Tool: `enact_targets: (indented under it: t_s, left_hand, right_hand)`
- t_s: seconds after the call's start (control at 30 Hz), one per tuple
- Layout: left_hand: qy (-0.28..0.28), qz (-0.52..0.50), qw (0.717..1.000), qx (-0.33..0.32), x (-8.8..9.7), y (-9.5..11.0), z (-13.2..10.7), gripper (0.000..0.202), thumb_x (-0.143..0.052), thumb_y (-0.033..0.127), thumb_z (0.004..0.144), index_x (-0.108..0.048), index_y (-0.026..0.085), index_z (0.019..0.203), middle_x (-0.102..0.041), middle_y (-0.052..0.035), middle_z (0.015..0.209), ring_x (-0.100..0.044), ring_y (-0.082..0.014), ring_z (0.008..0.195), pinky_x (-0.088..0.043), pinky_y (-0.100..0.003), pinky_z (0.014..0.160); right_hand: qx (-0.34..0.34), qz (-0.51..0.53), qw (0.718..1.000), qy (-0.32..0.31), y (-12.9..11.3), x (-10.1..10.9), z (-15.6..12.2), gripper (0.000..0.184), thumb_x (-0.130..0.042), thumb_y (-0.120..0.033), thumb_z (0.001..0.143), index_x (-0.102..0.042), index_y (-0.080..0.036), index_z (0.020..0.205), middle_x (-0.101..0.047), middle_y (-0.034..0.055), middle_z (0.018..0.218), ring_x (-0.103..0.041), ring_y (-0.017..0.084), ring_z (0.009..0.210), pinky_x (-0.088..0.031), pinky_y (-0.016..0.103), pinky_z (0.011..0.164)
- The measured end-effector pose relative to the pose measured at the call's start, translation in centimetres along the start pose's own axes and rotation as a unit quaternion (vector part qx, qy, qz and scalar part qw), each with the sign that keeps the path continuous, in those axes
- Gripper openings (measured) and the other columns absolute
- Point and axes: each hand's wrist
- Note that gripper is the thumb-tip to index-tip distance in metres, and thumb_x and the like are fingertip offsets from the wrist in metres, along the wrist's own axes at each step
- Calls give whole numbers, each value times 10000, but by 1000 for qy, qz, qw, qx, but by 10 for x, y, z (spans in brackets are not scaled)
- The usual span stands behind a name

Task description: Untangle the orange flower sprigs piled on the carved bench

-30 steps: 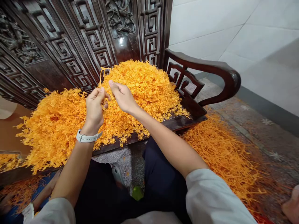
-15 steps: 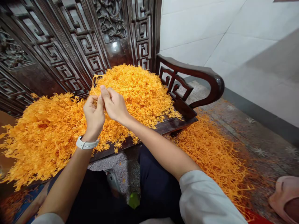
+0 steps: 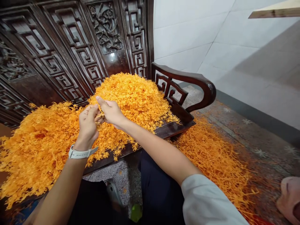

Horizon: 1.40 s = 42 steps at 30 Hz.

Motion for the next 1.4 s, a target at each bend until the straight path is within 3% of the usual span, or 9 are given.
enact_targets:
  t_s: [0.3, 0.53, 0.73, 0.93, 1.07, 1.13, 1.23, 1.3, 1.4]
  left_hand:
    - [-44, -136, 983, 117, 0, 17, -3, 383, -569, 222, 1035, -427, 197, 680, -230, 108, 509, -186, -40, 377, -247, -167, 390]
    - [37, -62, 997, 25, -8, 12, 1, 342, -680, 197, 980, -474, 189, 707, -395, 65, 584, -344, -43, 452, -308, -157, 443]
    - [-59, -196, 969, 140, -8, 26, -4, 452, -469, 281, 1114, -384, 202, 678, -121, 103, 531, -57, -64, 415, -218, -164, 375]
    - [-22, -188, 982, 15, 10, 42, 2, 422, -487, 265, 1115, -355, 207, 718, -138, 86, 584, -48, -80, 437, -235, -173, 385]
    - [-2, -181, 983, 6, 24, 39, 16, 362, -575, 338, 1088, -451, 212, 772, -258, 81, 564, -199, -73, 430, -321, -179, 437]
    - [21, -138, 990, -2, 27, 33, 19, 350, -670, 398, 1036, -503, 215, 789, -377, 62, 590, -329, -68, 465, -370, -184, 475]
    - [49, -36, 997, -53, 29, 23, 20, 321, -812, 388, 930, -575, 216, 800, -536, 24, 684, -501, -82, 587, -414, -181, 533]
    - [44, 16, 996, -75, 30, 17, 19, 277, -837, 354, 906, -612, 217, 818, -585, 12, 726, -548, -94, 643, -428, -178, 558]
    - [19, 59, 995, -75, 28, 10, 17, 227, -834, 323, 903, -645, 213, 845, -614, 4, 743, -571, -102, 662, -442, -178, 576]
  right_hand:
    - [6, 41, 999, -31, -9, -2, -14, 588, -698, -674, 933, -362, -242, 718, -267, -124, 502, -156, 43, 415, -158, 223, 368]
    - [39, -4, 998, -41, -18, -2, -18, 507, -614, -635, 1006, -444, -228, 757, -331, -101, 517, -232, 58, 431, -174, 216, 396]
    - [-14, 51, 990, -129, -15, 13, -12, 528, -616, -626, 1012, -409, -223, 741, -236, -122, 519, -87, 56, 463, -130, 205, 413]
    - [20, 63, 973, -220, -29, 13, -30, 561, -482, -690, 1041, -396, -227, 735, -240, -86, 563, -158, 85, 491, -182, 200, 438]
    - [114, -160, 977, -87, -29, 26, -17, 511, -488, -711, 1023, -572, -222, 898, -428, -28, 691, -381, 119, 595, -392, 247, 562]
    - [174, -331, 927, 34, -22, 42, 0, 476, -571, -664, 1004, -633, -205, 1113, -578, 59, 942, -561, 191, 872, -515, 342, 804]
    - [196, -506, 828, 140, -13, 65, 21, 598, -544, -693, 1003, -622, -180, 1299, -543, 173, 1346, -472, 351, 1337, -391, 541, 1147]
    - [221, -501, 824, 145, -11, 70, 24, 625, -409, -718, 1043, -655, -175, 1232, -570, 172, 1328, -483, 343, 1334, -365, 538, 1166]
    - [259, -398, 880, 27, -14, 62, 15, 580, -369, -687, 1072, -667, -189, 1063, -650, 92, 1071, -596, 222, 1048, -463, 385, 985]
Point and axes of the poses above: each hand's wrist, its own z-axis towards the middle knuckle, its own x-axis out of the back of the hand, y = z × x
